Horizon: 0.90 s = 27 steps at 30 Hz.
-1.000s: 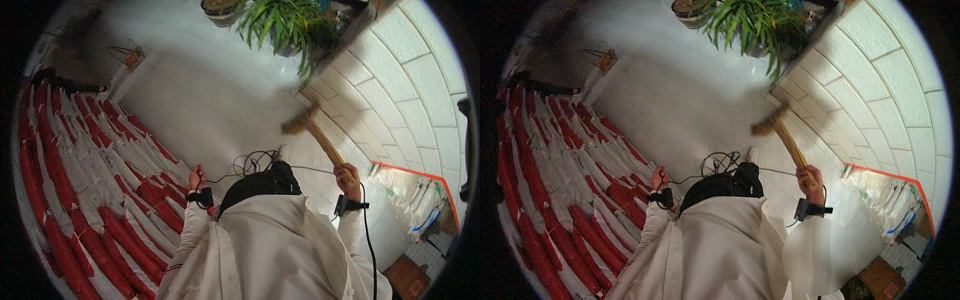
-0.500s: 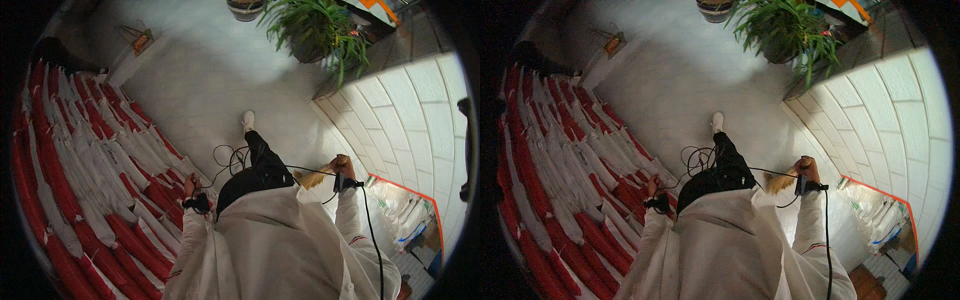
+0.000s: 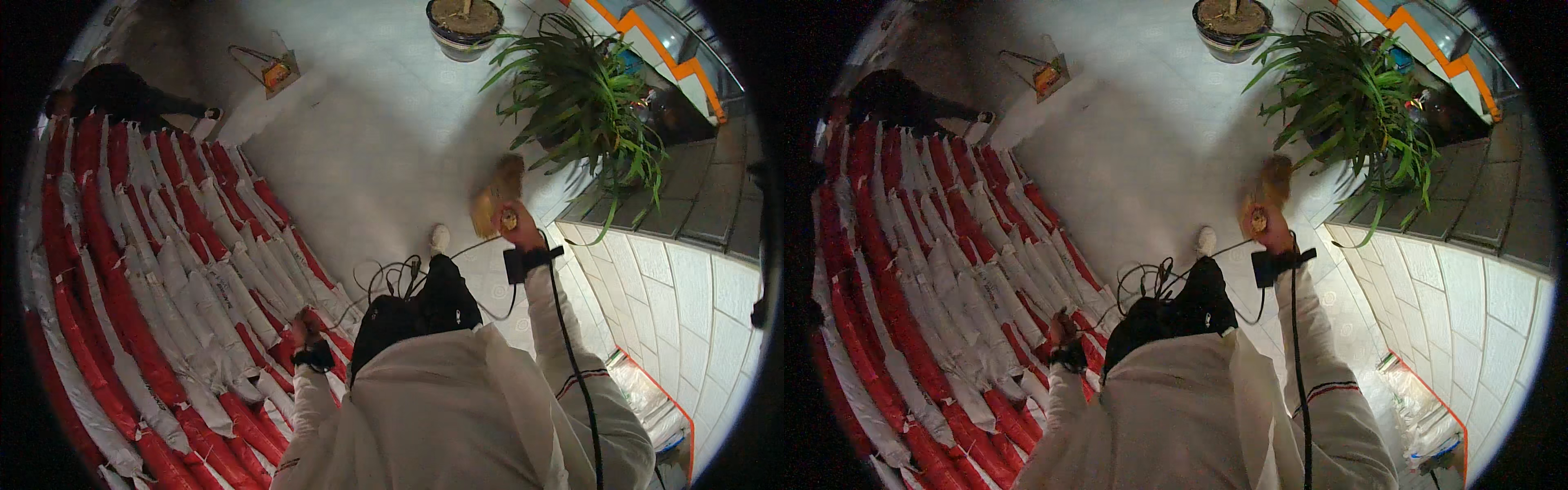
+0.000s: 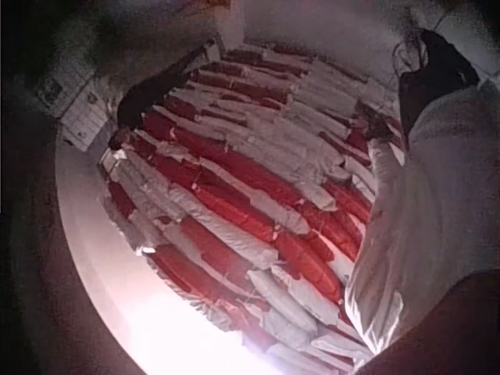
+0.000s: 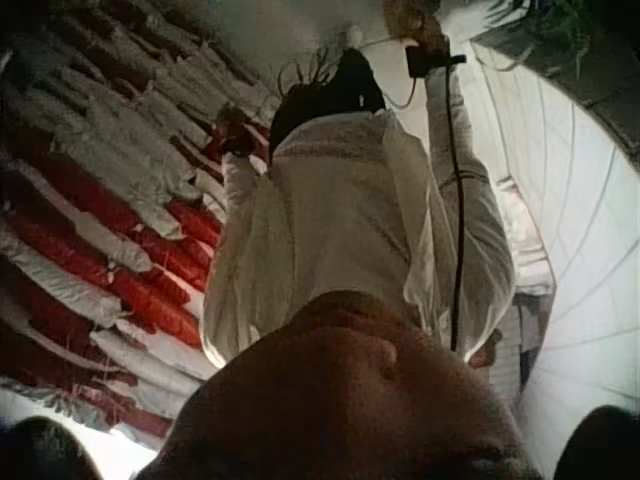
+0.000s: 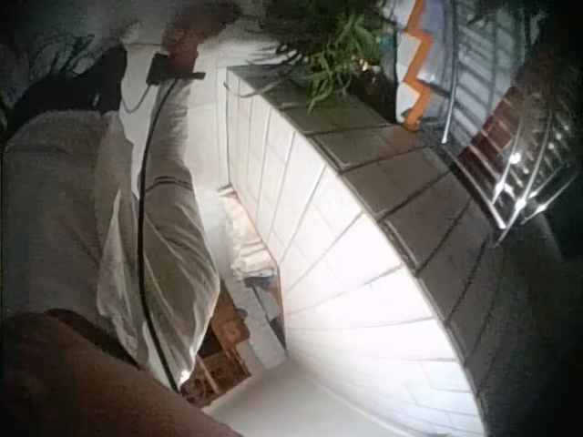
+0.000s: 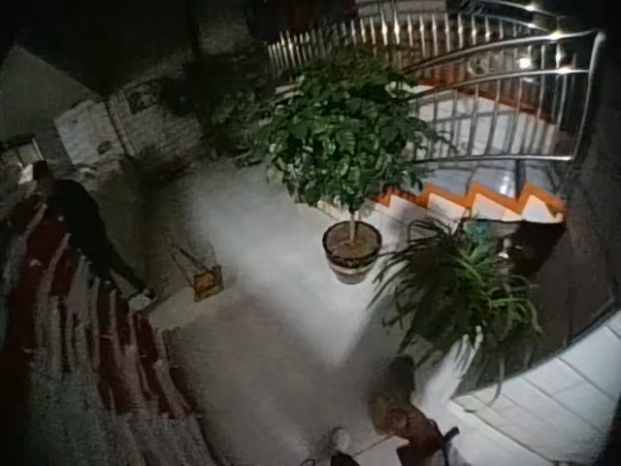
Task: The person sweeps a tiled floor with a broom, gathering debris into a pile. They then use a dustpan to collect the swept debris. The person moves around a staircase and stacks of sacks while sweeping.
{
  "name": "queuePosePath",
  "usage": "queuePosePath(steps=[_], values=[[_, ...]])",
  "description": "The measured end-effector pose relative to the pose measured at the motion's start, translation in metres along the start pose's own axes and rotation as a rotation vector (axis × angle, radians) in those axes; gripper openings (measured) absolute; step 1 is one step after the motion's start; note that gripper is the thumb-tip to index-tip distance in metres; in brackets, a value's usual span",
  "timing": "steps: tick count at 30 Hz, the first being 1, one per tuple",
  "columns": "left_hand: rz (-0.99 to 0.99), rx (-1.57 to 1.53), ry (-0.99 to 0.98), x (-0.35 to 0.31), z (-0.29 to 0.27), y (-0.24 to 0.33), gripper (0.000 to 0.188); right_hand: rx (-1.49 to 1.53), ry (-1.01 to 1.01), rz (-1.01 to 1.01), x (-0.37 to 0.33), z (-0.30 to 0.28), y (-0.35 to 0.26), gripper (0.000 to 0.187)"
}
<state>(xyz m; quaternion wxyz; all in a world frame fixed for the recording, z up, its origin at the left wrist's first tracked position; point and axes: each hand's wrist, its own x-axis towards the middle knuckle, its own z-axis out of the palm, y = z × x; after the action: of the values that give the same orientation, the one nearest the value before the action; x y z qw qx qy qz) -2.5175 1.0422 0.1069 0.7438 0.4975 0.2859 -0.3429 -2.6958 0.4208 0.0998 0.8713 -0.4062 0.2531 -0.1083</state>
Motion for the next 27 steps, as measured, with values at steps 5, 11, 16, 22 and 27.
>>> queuePosePath(steps=[5, 11, 16, 22, 27], values=[[0.044, 0.052, 0.187, 0.028, 0.060, 0.057, 0.034, 0.987, -0.048, 0.415, 0.057, 0.012, -0.044, 0.014], [0.109, 0.136, -0.002, 0.078, 0.099, 0.100, 0.032, 0.307, 0.153, 0.101, 0.023, 0.025, -0.059, 0.023], [-0.041, 0.016, 0.158, 0.166, 0.105, 0.112, 0.024, 0.730, 0.081, 0.228, -0.032, 0.064, -0.106, 0.027], [-0.210, 0.130, -0.030, 0.296, 0.094, 0.127, 0.023, 1.164, 0.445, 0.134, -0.046, 0.126, -0.142, 0.029], [-0.266, 0.167, -0.010, 0.365, 0.115, 0.167, 0.028, 1.147, 0.605, 0.074, -0.020, 0.105, -0.111, 0.013]])
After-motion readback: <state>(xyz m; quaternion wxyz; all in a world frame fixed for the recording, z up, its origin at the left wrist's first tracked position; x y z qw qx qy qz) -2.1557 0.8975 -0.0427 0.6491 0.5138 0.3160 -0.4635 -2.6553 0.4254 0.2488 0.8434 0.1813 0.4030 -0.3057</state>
